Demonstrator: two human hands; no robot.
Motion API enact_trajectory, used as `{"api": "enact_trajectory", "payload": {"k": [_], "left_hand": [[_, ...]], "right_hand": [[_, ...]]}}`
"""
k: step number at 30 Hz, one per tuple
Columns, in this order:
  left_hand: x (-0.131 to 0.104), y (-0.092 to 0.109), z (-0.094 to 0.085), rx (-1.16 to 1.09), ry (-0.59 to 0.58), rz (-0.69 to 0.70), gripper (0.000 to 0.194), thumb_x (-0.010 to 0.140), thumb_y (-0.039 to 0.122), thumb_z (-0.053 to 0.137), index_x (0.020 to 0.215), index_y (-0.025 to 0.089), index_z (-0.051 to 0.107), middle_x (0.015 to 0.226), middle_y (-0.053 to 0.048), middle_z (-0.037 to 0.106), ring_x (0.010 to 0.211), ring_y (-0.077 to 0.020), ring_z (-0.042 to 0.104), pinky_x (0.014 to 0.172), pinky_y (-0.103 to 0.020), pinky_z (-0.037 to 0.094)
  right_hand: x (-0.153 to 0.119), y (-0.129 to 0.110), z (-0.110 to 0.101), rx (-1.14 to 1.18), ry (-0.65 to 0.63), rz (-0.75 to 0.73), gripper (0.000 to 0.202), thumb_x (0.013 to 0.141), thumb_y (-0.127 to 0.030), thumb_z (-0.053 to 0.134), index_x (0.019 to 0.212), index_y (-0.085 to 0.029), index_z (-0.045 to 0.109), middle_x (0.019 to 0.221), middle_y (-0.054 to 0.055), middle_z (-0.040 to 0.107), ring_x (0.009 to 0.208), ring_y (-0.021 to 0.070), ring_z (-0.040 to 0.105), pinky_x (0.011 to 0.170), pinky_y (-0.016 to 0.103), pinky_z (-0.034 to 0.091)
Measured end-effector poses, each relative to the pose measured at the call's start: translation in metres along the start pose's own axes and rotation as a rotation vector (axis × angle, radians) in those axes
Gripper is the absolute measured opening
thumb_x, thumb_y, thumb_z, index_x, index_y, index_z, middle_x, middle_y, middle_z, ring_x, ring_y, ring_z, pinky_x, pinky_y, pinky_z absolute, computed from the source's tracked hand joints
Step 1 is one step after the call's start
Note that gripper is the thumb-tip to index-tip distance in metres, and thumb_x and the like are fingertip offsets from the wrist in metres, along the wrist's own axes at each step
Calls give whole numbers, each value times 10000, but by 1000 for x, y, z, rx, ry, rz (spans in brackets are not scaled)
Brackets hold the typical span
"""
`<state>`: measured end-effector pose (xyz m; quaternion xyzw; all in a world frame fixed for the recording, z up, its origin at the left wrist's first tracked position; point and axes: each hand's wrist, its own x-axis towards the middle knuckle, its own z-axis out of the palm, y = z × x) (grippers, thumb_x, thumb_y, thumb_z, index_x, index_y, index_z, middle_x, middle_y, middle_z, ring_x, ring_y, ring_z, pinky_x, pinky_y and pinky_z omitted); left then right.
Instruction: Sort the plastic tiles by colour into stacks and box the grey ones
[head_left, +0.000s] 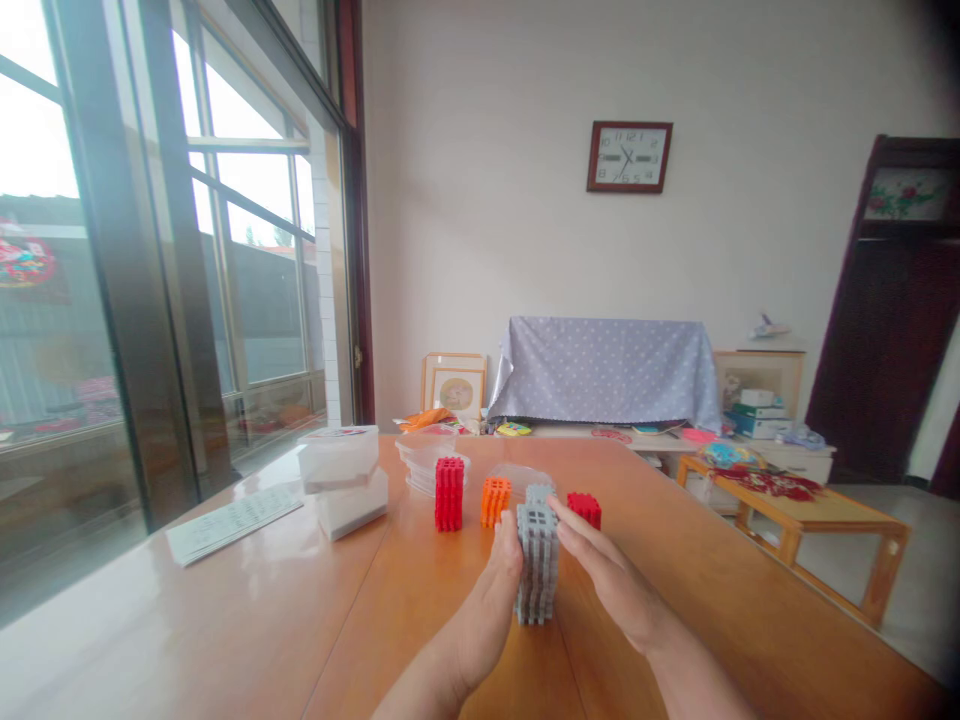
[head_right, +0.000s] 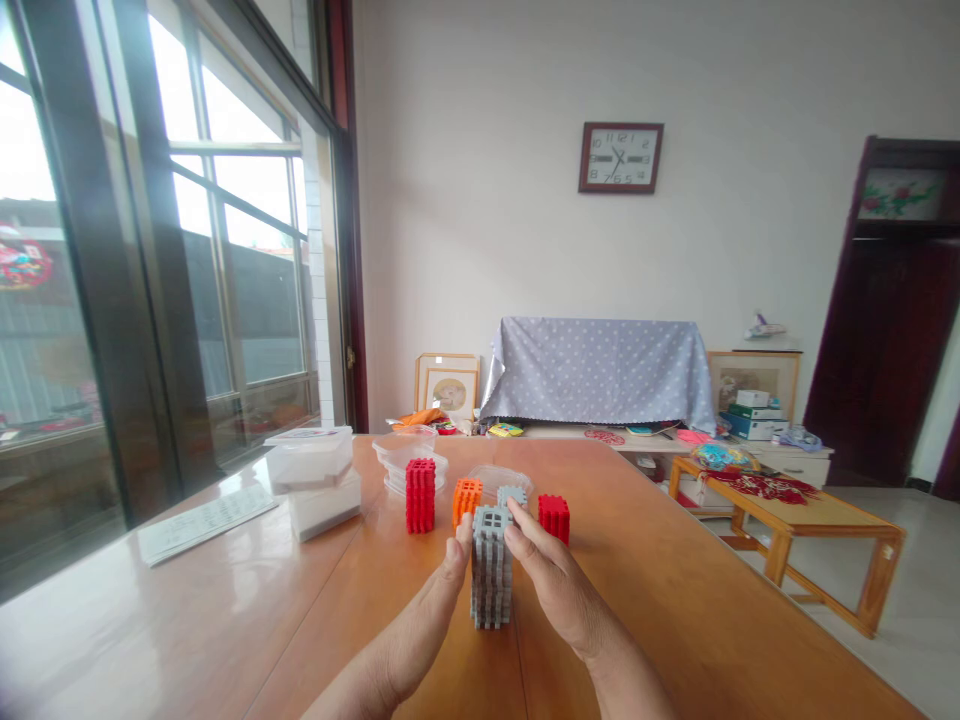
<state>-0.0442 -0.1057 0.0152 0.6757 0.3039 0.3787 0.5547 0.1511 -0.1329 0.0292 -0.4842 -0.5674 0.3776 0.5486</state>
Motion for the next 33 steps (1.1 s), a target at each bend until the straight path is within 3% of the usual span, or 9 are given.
{"api": "enact_trajectory", "payload": {"k": [5,10,17,23,28,33], "left_hand": [[-2,9,-2,76,-55,21,835,971,728,168,1642,243,51,1691,31,24,1544,-235,-112,1291,-440,-27],[-2,8,-1,98,-15,37,834,971,726,178,1642,248,52,1686,30,81,1546,-242,-75,1294,-445,13],[-2,4,-2,108,-7,45,848,964,735,197,1642,245,56,1686,40,-2,1536,-251,-99,1295,-426,6],[-2,3,-5,185,-44,20,858,975,719,205,1641,208,23,1686,14,-120,1543,-230,-155,1289,-431,-37],[1,-1,-4,161,-21,35,869,969,727,211,1641,210,23,1689,23,-92,1549,-233,-128,1291,-414,-10],[2,-1,-2,158,18,64,841,975,715,185,1644,218,75,1691,41,-46,1549,-237,-103,1292,-398,4]], "right_hand": [[2,3,-2,27,22,10,616,955,-602,572,1501,-337,474,1611,-4,404,1539,246,268,1291,460,123],[0,3,-5,112,18,45,628,973,-613,529,1527,-334,431,1597,-6,437,1523,226,310,1289,454,149],[-11,-8,0,-30,-48,66,694,978,-623,508,1576,-325,318,1682,-12,213,1572,203,131,1291,447,45],[-14,-11,1,-70,-91,62,707,978,-628,498,1586,-333,292,1692,-27,160,1578,222,61,1288,449,27],[-5,-1,-4,-9,-72,9,742,968,-570,571,1597,-319,268,1694,-1,186,1571,204,142,1289,430,101],[5,12,-6,46,-68,-41,679,901,-529,694,1508,-325,470,1643,35,358,1530,248,294,1268,452,215]]}}
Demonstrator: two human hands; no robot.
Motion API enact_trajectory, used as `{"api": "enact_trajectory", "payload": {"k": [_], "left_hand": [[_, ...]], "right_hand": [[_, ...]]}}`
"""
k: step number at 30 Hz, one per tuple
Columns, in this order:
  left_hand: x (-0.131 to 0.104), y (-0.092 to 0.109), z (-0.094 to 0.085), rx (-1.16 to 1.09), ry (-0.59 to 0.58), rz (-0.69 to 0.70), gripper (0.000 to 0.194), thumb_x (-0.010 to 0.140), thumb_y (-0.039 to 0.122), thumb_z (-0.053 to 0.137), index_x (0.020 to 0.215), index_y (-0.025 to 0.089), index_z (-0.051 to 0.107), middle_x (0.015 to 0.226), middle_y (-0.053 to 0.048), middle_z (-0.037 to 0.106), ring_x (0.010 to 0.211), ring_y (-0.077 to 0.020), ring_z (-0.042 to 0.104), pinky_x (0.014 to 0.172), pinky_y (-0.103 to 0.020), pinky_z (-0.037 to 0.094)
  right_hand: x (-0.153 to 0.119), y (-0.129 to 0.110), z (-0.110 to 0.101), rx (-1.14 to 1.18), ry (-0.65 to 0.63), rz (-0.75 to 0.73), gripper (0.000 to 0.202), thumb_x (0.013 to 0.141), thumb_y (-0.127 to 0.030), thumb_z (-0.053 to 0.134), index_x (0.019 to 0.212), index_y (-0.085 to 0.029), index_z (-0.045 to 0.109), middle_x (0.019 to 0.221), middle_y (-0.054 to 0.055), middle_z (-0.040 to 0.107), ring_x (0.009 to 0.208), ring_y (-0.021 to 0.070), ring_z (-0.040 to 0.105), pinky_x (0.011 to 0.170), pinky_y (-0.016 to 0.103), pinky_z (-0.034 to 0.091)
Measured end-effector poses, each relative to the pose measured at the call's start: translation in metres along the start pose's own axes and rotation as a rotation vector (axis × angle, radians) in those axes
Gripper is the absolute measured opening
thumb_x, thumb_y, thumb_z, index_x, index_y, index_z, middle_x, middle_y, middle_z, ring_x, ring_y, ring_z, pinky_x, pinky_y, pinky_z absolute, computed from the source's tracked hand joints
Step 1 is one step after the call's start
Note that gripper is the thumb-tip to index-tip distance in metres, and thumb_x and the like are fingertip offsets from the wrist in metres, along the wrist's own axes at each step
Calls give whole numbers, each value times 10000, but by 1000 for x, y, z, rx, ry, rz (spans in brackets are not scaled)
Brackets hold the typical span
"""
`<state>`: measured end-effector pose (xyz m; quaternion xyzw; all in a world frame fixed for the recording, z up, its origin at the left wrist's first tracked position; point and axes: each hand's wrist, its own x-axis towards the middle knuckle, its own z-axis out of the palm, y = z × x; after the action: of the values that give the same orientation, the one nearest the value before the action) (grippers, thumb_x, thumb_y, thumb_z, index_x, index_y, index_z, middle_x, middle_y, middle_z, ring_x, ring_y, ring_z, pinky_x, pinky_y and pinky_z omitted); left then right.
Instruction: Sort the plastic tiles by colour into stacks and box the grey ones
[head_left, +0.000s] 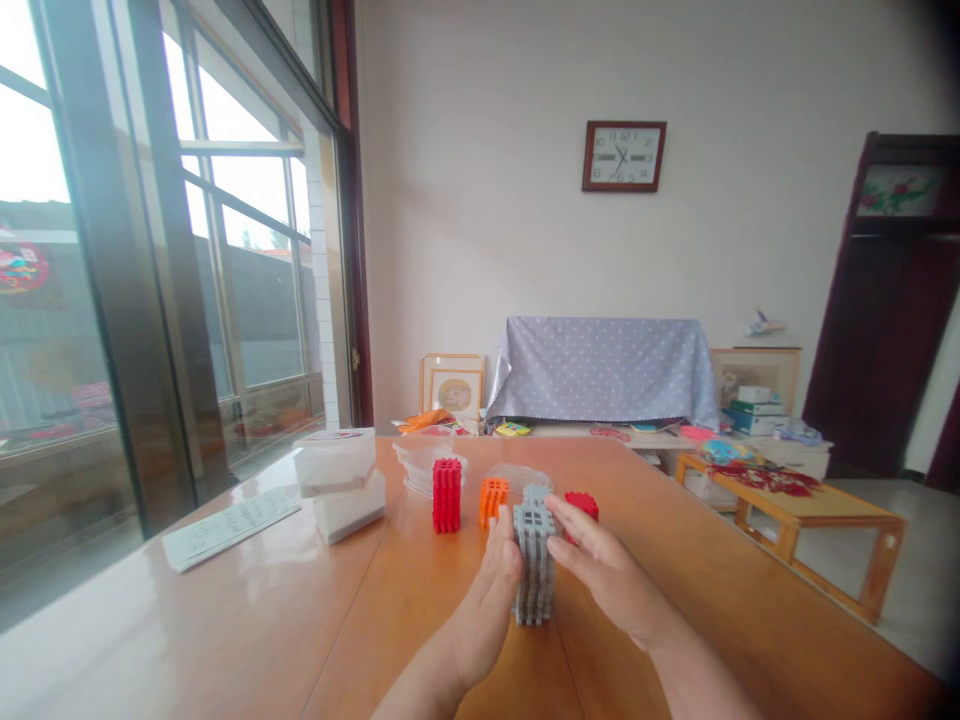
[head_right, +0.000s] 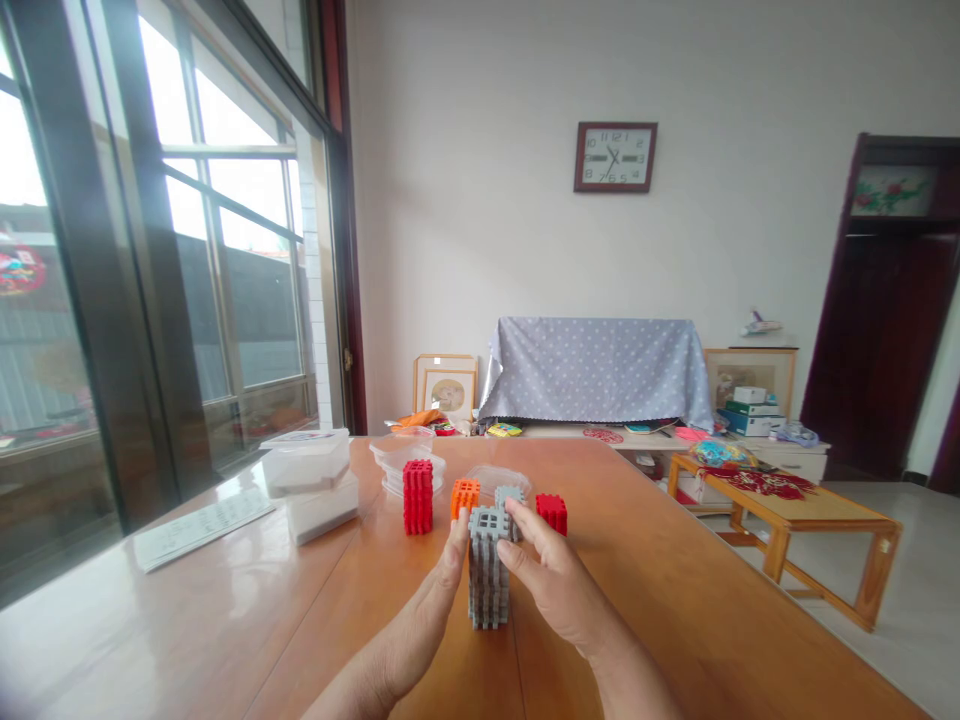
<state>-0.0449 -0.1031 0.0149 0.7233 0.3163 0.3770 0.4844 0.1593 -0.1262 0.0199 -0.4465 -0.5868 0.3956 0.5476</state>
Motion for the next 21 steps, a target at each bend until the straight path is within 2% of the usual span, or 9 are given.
{"api": "enact_trajectory", "payload": {"k": [5,10,16,21], "left_hand": [[0,3,0,16,-2,-4,846,978,710,162,1643,191,94,1692,30,-43,1551,-224,-103,1291,-389,1],[-2,5,0,21,2,-14,855,970,722,171,1644,201,100,1696,24,-24,1551,-245,-89,1293,-395,11],[-3,5,-1,17,-7,-29,869,981,704,180,1641,146,84,1697,9,-42,1561,-234,-95,1293,-404,-3],[-4,8,-2,-11,-19,-9,842,973,717,173,1645,221,71,1695,47,-41,1552,-235,-108,1291,-396,-13]], "right_hand": [[3,1,3,9,25,-31,610,901,-544,685,1445,-304,553,1580,64,465,1488,265,382,1257,477,236],[4,1,5,30,42,-23,635,892,-562,686,1453,-298,547,1565,65,485,1475,273,405,1253,492,244],[4,0,7,6,77,-27,614,896,-562,676,1429,-274,576,1551,73,502,1469,282,414,1251,492,251],[2,-1,6,14,93,-4,641,899,-558,672,1461,-276,545,1587,60,446,1492,280,374,1254,479,249]]}}
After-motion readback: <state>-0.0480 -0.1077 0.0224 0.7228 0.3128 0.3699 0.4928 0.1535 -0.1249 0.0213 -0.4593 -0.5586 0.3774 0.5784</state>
